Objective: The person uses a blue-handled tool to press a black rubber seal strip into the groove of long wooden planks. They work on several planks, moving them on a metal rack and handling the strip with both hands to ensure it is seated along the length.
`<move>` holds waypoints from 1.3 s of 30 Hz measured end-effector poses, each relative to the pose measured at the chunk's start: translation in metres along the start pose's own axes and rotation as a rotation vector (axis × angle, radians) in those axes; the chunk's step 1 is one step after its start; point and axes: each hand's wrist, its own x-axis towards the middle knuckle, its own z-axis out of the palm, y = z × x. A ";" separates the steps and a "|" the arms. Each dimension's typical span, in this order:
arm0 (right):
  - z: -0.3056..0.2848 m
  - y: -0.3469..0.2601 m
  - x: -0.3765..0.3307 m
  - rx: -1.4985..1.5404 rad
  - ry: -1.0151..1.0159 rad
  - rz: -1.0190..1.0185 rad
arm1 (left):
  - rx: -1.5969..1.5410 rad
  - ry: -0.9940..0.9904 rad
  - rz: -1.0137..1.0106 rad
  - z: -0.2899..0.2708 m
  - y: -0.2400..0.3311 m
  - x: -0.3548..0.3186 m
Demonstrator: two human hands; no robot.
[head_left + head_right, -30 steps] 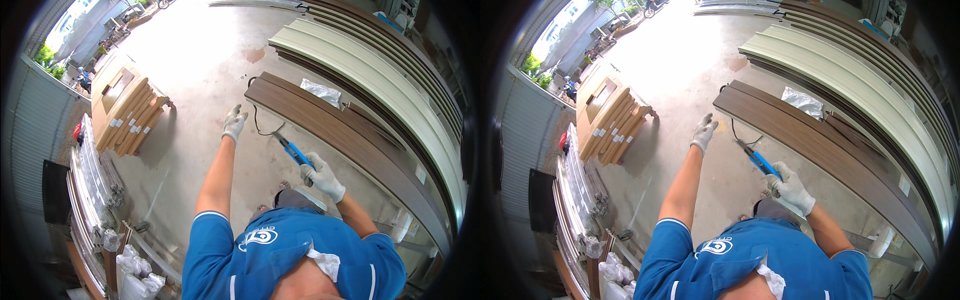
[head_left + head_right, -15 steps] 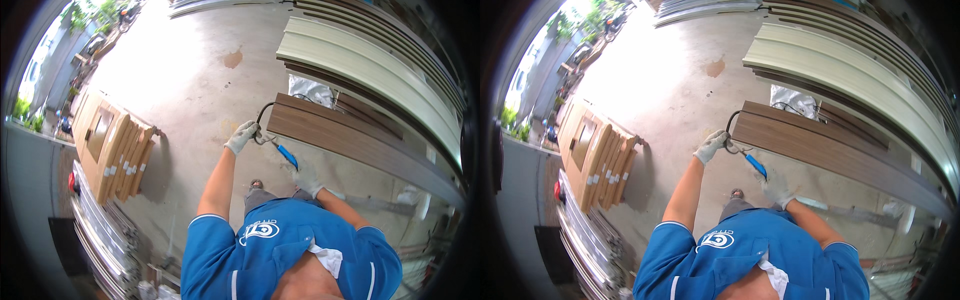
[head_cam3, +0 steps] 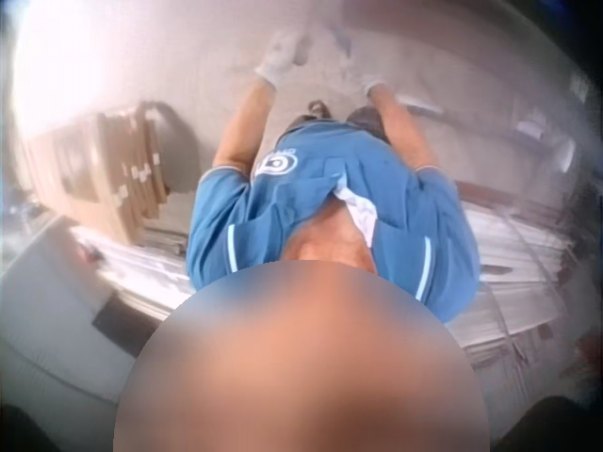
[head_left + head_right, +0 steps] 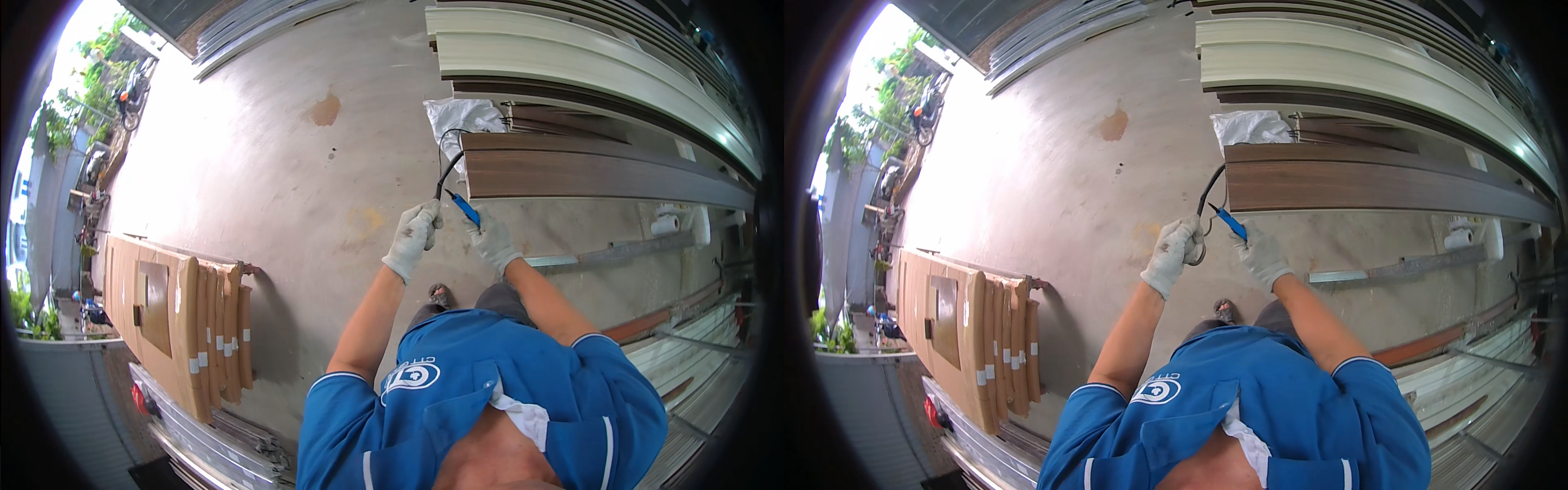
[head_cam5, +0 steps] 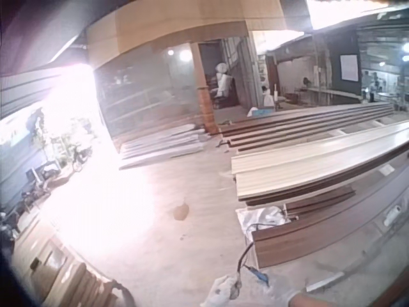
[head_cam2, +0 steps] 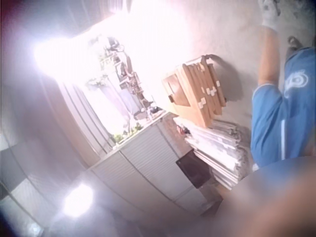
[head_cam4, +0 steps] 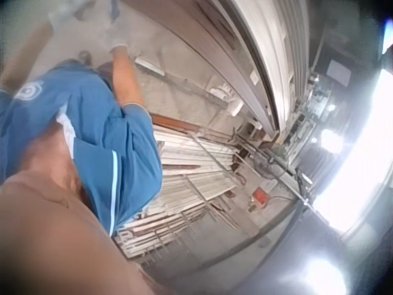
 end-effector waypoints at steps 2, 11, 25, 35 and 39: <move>0.002 0.020 -0.002 -0.004 0.015 -0.050 | -0.010 -0.004 0.049 0.015 0.018 -0.012; -0.093 0.183 -0.157 -0.264 -0.214 0.935 | -0.031 0.173 0.402 -0.048 0.094 -0.083; -0.245 0.212 -0.160 0.677 1.298 0.778 | 0.121 0.244 0.035 0.003 0.032 0.037; -0.405 0.257 -0.069 0.857 1.171 0.413 | 0.394 0.447 0.001 0.073 0.031 0.088; -0.431 0.280 -0.043 0.602 1.289 0.414 | 0.436 0.520 -0.015 0.098 0.031 0.109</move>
